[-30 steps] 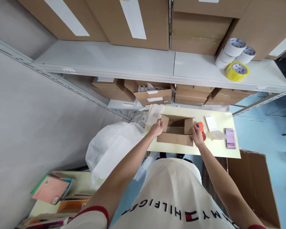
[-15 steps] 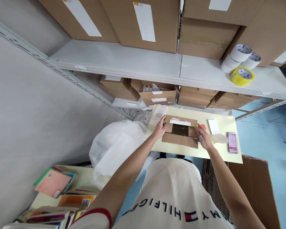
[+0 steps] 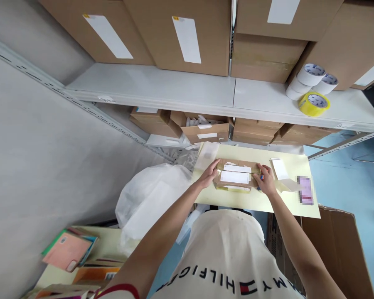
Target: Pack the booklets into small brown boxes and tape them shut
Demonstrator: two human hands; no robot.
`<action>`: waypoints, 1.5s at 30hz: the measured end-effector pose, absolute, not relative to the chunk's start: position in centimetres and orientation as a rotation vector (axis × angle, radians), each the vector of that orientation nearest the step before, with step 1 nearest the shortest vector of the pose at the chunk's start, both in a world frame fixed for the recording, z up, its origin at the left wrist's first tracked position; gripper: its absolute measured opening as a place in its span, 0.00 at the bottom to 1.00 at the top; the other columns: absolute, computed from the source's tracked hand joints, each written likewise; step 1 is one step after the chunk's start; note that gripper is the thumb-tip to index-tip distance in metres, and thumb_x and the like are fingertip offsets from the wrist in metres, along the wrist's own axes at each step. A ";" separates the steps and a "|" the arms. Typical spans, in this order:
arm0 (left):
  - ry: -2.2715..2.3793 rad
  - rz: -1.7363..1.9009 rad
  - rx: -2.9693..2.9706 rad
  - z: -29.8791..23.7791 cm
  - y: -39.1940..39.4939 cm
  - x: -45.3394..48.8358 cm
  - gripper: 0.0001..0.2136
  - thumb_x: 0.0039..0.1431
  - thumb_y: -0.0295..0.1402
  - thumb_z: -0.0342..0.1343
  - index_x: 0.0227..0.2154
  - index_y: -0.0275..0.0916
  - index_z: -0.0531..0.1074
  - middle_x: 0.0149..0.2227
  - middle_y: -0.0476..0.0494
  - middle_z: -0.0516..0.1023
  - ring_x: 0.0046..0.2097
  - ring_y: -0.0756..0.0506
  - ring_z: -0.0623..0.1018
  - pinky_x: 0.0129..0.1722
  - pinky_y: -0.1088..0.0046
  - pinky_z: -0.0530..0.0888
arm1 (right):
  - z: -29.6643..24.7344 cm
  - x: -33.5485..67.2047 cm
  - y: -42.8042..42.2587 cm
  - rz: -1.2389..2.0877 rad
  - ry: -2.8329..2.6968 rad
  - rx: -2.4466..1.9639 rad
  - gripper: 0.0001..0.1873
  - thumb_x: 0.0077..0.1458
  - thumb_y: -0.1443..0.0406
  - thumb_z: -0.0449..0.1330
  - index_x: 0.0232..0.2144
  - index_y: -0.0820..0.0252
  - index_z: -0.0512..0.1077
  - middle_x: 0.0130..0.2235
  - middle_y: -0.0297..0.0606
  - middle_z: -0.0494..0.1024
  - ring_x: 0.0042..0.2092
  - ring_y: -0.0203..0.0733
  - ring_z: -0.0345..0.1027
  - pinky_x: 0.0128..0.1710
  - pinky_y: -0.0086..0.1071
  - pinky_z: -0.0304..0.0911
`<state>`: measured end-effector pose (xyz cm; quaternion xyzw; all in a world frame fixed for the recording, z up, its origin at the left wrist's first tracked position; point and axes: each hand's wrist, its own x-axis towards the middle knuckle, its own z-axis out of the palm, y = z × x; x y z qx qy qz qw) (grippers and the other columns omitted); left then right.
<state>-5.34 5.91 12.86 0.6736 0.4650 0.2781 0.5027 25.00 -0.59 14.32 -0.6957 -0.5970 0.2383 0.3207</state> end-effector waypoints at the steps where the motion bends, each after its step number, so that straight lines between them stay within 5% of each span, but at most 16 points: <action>1: 1.126 0.659 1.629 12.9 5.8 -5.2 0.35 0.61 0.52 0.47 0.67 0.39 0.53 0.69 0.41 0.54 0.68 0.40 0.57 0.65 0.66 0.59 | 14.2 24.9 -0.2 0.653 -1.555 -1.836 0.33 0.57 0.50 0.54 0.62 0.53 0.60 0.60 0.49 0.63 0.60 0.56 0.60 0.56 0.52 0.64; 7: 1.314 0.643 1.690 12.0 6.7 -3.5 0.32 0.62 0.43 0.47 0.68 0.39 0.49 0.69 0.43 0.54 0.68 0.43 0.57 0.66 0.67 0.55 | 13.7 23.5 1.1 0.911 -1.390 -1.840 0.33 0.61 0.52 0.49 0.65 0.53 0.54 0.61 0.46 0.67 0.57 0.54 0.65 0.56 0.52 0.62; 11: 1.401 0.599 1.684 11.9 7.9 -2.9 0.32 0.63 0.39 0.47 0.68 0.38 0.47 0.68 0.42 0.55 0.67 0.42 0.60 0.64 0.65 0.59 | 13.4 23.4 2.3 0.998 -1.352 -1.726 0.33 0.60 0.50 0.50 0.64 0.52 0.56 0.65 0.40 0.62 0.64 0.50 0.57 0.62 0.48 0.56; 15: 1.459 0.576 1.739 12.8 7.9 -3.1 0.31 0.63 0.40 0.47 0.67 0.39 0.50 0.65 0.42 0.62 0.63 0.40 0.67 0.60 0.65 0.65 | 12.6 25.8 1.2 1.144 -1.195 -1.667 0.35 0.60 0.46 0.46 0.67 0.47 0.50 0.66 0.42 0.60 0.61 0.47 0.62 0.55 0.44 0.65; 18: 1.472 0.563 1.754 13.4 7.4 -3.0 0.31 0.63 0.41 0.48 0.67 0.41 0.52 0.64 0.43 0.65 0.62 0.40 0.69 0.57 0.67 0.67 | 11.3 28.0 -1.3 0.989 -1.107 -1.901 0.37 0.60 0.47 0.46 0.67 0.54 0.49 0.60 0.50 0.67 0.56 0.51 0.68 0.50 0.47 0.67; 23: 1.485 0.570 1.746 13.7 6.8 -2.6 0.31 0.63 0.41 0.47 0.67 0.39 0.51 0.66 0.41 0.61 0.64 0.40 0.66 0.60 0.65 0.65 | 8.9 27.3 -2.9 0.933 -1.409 -2.423 0.42 0.52 0.57 0.60 0.65 0.66 0.52 0.51 0.57 0.75 0.50 0.60 0.71 0.48 0.49 0.65; 27: 1.453 0.573 1.765 13.9 6.5 -2.7 0.31 0.63 0.41 0.47 0.67 0.39 0.51 0.66 0.41 0.61 0.64 0.42 0.65 0.61 0.66 0.64 | 9.1 27.3 -1.8 0.900 -1.336 -2.398 0.38 0.53 0.62 0.54 0.65 0.66 0.52 0.44 0.53 0.78 0.44 0.56 0.73 0.46 0.47 0.66; 33: 1.449 0.569 1.776 14.2 6.1 -2.4 0.31 0.63 0.41 0.49 0.67 0.40 0.50 0.64 0.42 0.65 0.61 0.42 0.70 0.58 0.67 0.67 | 17.0 31.7 -1.1 0.641 -1.131 -1.768 0.28 0.54 0.59 0.50 0.57 0.58 0.63 0.37 0.39 0.77 0.35 0.45 0.71 0.35 0.38 0.67; 37: 1.417 0.562 1.789 14.5 5.8 -1.5 0.32 0.63 0.40 0.49 0.68 0.40 0.49 0.64 0.42 0.64 0.61 0.42 0.69 0.58 0.67 0.67 | 22.0 28.9 1.5 0.631 -1.354 -1.668 0.20 0.57 0.54 0.49 0.40 0.58 0.74 0.36 0.42 0.77 0.39 0.49 0.71 0.39 0.38 0.66; 45: 1.358 0.466 1.819 13.5 4.4 1.3 0.34 0.61 0.36 0.52 0.68 0.45 0.48 0.62 0.42 0.68 0.58 0.40 0.72 0.54 0.64 0.70 | 20.2 28.4 3.4 0.805 -1.580 -1.820 0.22 0.54 0.48 0.55 0.27 0.59 0.74 0.26 0.38 0.76 0.28 0.42 0.67 0.29 0.33 0.62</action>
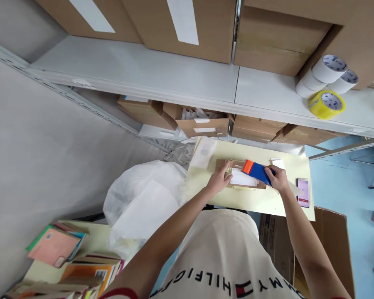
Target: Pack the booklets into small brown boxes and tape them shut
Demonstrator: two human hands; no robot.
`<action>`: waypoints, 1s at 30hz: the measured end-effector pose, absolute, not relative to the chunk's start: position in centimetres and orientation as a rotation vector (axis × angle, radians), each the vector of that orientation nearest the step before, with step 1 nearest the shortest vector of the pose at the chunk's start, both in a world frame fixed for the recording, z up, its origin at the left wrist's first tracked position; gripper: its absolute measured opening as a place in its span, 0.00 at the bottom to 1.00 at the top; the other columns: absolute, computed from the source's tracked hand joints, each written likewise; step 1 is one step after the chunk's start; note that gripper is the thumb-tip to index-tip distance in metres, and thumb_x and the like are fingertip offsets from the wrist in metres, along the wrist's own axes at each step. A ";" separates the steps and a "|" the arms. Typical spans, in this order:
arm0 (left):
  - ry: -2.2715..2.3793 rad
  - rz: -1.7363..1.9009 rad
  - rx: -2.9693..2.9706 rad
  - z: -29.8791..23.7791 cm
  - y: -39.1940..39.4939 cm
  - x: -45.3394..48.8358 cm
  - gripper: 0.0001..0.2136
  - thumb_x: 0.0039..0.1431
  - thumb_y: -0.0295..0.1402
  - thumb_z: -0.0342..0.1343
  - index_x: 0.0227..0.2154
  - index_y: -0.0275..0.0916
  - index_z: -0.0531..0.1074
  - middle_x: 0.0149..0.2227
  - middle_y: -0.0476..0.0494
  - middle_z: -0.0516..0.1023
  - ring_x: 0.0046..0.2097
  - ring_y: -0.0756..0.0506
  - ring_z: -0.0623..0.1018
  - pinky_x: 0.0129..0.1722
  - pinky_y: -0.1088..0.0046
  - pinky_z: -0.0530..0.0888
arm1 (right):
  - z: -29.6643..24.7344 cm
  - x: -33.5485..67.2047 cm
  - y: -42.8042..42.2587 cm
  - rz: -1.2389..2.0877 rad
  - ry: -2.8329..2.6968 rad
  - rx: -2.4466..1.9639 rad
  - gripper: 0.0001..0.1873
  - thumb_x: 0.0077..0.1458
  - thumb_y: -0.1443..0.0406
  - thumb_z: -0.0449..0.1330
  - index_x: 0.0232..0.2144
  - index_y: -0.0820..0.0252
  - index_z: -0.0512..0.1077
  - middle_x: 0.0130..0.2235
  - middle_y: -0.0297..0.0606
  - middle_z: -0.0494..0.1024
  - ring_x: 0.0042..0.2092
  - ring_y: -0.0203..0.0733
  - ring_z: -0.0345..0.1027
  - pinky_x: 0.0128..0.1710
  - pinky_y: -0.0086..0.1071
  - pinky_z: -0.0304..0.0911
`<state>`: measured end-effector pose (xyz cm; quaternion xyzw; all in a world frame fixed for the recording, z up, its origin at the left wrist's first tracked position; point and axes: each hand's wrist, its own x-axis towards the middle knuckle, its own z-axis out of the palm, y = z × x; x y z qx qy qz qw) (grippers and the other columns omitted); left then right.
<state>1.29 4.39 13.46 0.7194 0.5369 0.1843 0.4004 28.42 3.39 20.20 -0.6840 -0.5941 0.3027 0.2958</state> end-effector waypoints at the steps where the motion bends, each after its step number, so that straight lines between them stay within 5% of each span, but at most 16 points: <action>1: 1.361 0.450 1.807 13.2 4.3 1.6 0.34 0.60 0.35 0.53 0.68 0.46 0.48 0.62 0.42 0.67 0.57 0.39 0.72 0.54 0.64 0.70 | 19.8 29.3 3.3 0.791 -1.581 -1.836 0.22 0.53 0.47 0.55 0.26 0.59 0.74 0.25 0.38 0.76 0.27 0.42 0.67 0.28 0.33 0.62; 7: 1.364 0.521 1.676 11.5 6.2 2.3 0.38 0.56 0.35 0.58 0.68 0.42 0.49 0.65 0.38 0.62 0.62 0.37 0.68 0.57 0.63 0.68 | 18.9 31.7 5.0 0.890 -1.484 -1.805 0.26 0.49 0.42 0.56 0.19 0.58 0.67 0.18 0.32 0.65 0.22 0.35 0.57 0.22 0.31 0.55; 15: 1.341 0.475 1.664 11.5 6.1 1.2 0.38 0.51 0.35 0.62 0.65 0.46 0.55 0.56 0.43 0.73 0.51 0.41 0.76 0.51 0.64 0.72 | 19.1 30.7 5.8 1.137 -1.595 -1.762 0.28 0.47 0.40 0.57 0.18 0.58 0.67 0.19 0.31 0.66 0.22 0.35 0.57 0.22 0.29 0.54; 23: 1.454 0.760 1.671 14.0 5.0 2.7 0.29 0.53 0.37 0.62 0.58 0.40 0.66 0.63 0.35 0.63 0.65 0.35 0.61 0.63 0.54 0.62 | 19.0 30.2 6.6 1.130 -1.672 -1.723 0.28 0.47 0.40 0.57 0.20 0.59 0.69 0.19 0.33 0.68 0.23 0.37 0.60 0.23 0.30 0.56; 26: 1.337 0.833 1.284 14.8 5.4 4.3 0.25 0.60 0.41 0.56 0.59 0.42 0.64 0.59 0.35 0.68 0.59 0.38 0.71 0.57 0.58 0.69 | 18.7 30.3 6.7 1.158 -1.675 -1.711 0.28 0.46 0.40 0.57 0.20 0.59 0.69 0.19 0.32 0.68 0.23 0.37 0.60 0.23 0.31 0.57; 30: 1.157 0.619 0.735 15.5 6.4 6.1 0.23 0.56 0.45 0.60 0.52 0.39 0.69 0.52 0.34 0.74 0.45 0.43 0.80 0.43 0.65 0.76 | 18.5 30.5 6.4 1.189 -1.651 -1.700 0.27 0.46 0.40 0.58 0.20 0.58 0.68 0.19 0.32 0.67 0.23 0.37 0.59 0.22 0.30 0.57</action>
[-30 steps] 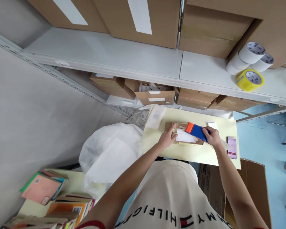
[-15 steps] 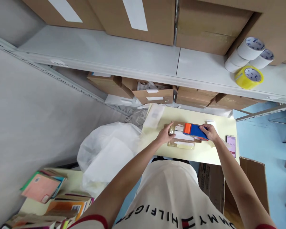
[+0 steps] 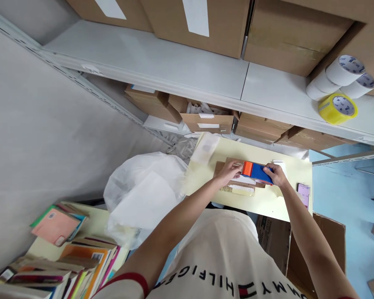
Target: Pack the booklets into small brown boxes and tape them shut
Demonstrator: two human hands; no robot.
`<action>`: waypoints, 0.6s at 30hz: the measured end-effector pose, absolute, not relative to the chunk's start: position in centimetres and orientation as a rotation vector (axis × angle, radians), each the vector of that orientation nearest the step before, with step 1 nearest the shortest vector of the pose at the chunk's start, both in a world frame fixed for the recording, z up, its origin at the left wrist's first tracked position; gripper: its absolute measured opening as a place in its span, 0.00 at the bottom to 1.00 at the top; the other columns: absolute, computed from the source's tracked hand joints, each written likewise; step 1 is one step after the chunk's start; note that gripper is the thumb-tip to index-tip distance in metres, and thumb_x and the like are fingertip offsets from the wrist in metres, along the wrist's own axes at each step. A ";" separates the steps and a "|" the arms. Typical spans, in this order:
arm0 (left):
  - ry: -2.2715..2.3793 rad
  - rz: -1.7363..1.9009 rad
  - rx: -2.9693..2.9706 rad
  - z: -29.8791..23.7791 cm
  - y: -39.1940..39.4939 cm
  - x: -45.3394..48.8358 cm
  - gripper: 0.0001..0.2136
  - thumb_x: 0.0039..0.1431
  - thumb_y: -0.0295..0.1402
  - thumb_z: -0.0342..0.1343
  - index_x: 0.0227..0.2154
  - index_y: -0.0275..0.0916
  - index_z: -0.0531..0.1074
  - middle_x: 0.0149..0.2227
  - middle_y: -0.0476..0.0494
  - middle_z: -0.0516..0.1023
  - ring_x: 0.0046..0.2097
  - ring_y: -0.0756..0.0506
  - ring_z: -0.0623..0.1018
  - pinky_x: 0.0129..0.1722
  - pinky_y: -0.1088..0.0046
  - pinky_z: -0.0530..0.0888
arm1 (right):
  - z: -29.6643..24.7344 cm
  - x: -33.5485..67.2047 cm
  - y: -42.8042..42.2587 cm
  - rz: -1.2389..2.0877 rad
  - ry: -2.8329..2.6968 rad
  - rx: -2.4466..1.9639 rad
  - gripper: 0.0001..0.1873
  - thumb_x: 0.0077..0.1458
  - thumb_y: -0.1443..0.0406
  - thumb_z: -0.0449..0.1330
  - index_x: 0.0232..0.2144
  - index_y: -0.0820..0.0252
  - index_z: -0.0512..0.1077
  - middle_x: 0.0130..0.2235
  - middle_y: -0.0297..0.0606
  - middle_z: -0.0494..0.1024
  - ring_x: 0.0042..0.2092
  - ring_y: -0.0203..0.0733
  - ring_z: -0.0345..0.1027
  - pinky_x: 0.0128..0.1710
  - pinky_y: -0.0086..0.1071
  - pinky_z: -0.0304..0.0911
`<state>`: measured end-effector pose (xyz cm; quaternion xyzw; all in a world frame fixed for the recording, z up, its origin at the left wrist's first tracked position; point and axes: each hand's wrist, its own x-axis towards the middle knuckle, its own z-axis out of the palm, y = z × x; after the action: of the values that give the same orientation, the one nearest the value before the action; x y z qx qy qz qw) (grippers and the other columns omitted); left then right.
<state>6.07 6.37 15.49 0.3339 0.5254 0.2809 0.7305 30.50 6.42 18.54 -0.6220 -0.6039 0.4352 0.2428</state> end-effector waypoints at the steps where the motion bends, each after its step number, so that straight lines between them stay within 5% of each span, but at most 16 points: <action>1: 1.100 0.585 0.669 15.6 6.6 6.2 0.21 0.56 0.46 0.60 0.47 0.38 0.71 0.50 0.35 0.76 0.43 0.45 0.80 0.42 0.67 0.77 | 18.5 30.5 6.4 1.188 -1.642 -1.697 0.27 0.46 0.40 0.58 0.20 0.58 0.68 0.19 0.32 0.67 0.23 0.37 0.59 0.22 0.30 0.57; 6: 1.026 0.592 0.597 15.7 6.9 5.7 0.18 0.54 0.49 0.61 0.37 0.37 0.75 0.40 0.40 0.80 0.38 0.47 0.80 0.39 0.70 0.76 | 18.5 30.7 6.3 1.190 -1.623 -1.677 0.28 0.45 0.39 0.58 0.20 0.58 0.68 0.19 0.32 0.67 0.22 0.36 0.59 0.21 0.30 0.56; 12: 1.235 0.649 0.735 15.5 7.0 6.6 0.07 0.55 0.34 0.61 0.31 0.36 0.79 0.28 0.47 0.79 0.29 0.52 0.77 0.33 0.74 0.74 | 19.2 29.8 6.3 1.180 -1.726 -1.679 0.27 0.47 0.40 0.57 0.20 0.57 0.68 0.19 0.33 0.68 0.22 0.37 0.60 0.21 0.30 0.56; 18: 1.380 0.713 0.865 14.6 6.5 2.7 0.08 0.56 0.36 0.60 0.31 0.35 0.79 0.30 0.44 0.82 0.30 0.47 0.81 0.31 0.73 0.75 | 20.7 30.3 6.1 0.902 -1.962 -1.697 0.26 0.51 0.43 0.56 0.19 0.57 0.68 0.17 0.32 0.66 0.21 0.35 0.56 0.20 0.30 0.53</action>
<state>2.74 6.54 14.62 0.3776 0.6027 0.3112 0.6304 30.35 6.14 20.75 -0.6059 -0.7004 0.3222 0.1963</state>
